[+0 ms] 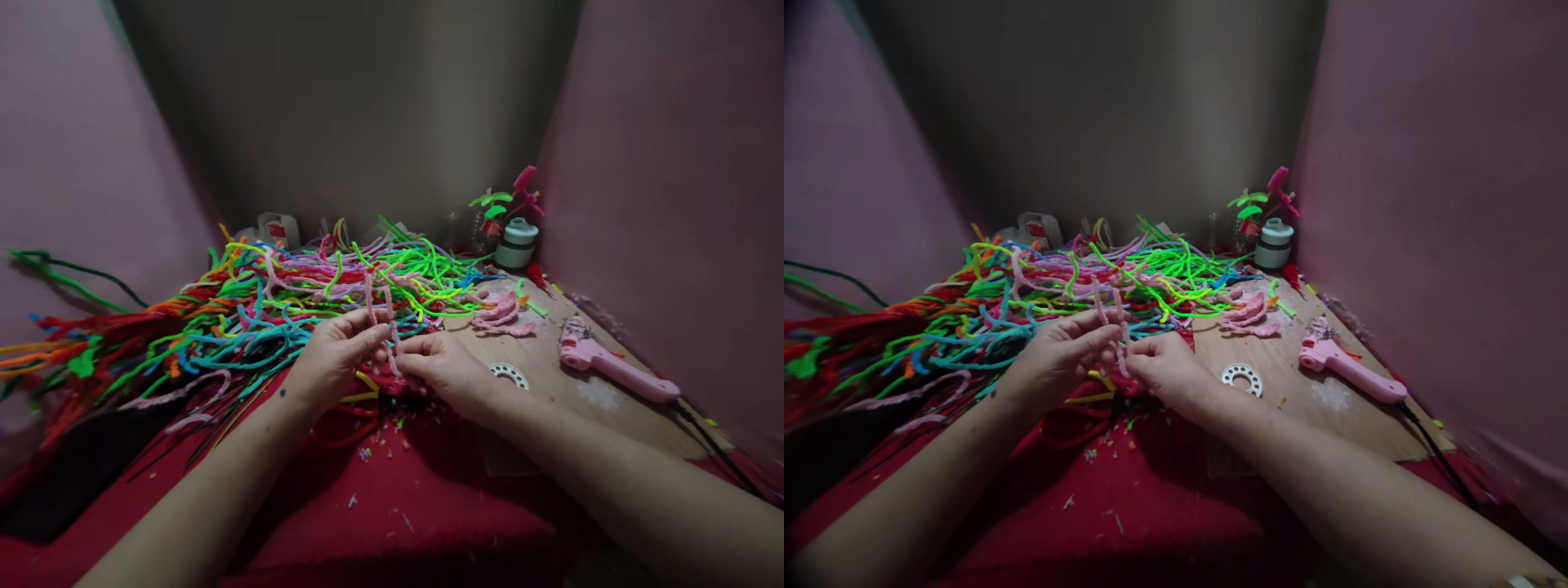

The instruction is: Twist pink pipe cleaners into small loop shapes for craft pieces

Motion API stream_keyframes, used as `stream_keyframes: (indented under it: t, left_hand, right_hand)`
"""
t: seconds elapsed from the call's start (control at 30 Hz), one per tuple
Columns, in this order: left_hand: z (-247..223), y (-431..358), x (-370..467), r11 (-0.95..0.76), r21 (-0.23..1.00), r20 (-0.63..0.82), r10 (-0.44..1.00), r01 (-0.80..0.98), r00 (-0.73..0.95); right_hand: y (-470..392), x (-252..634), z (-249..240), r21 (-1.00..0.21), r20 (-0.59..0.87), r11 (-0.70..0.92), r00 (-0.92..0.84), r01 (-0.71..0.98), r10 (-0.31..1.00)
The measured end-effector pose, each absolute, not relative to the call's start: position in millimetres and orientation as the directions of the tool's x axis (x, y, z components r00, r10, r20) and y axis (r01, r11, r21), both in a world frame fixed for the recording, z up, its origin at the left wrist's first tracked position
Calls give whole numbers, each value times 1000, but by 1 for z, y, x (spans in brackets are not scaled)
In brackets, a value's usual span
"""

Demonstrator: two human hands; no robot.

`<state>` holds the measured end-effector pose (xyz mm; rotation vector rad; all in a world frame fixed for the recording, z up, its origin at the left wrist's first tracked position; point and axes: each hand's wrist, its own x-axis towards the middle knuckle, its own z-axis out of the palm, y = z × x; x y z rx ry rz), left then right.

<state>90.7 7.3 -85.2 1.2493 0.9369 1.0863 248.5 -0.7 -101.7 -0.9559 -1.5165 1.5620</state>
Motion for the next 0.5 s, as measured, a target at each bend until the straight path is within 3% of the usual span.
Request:
stream_keyframes:
  t: [0.23, 0.5]
  left_hand:
    - [-89, 9, 88, -12, 1000, 19, 956, -24, 292]
    - [-86, 11, 88, 83, 995, -67, 963, -52, 261]
  right_hand:
    - [-1, 249, -102, -991, -23, 41, -458, 129, 888]
    - [0, 249, -102, -998, -55, -32, -484, 56, 873]
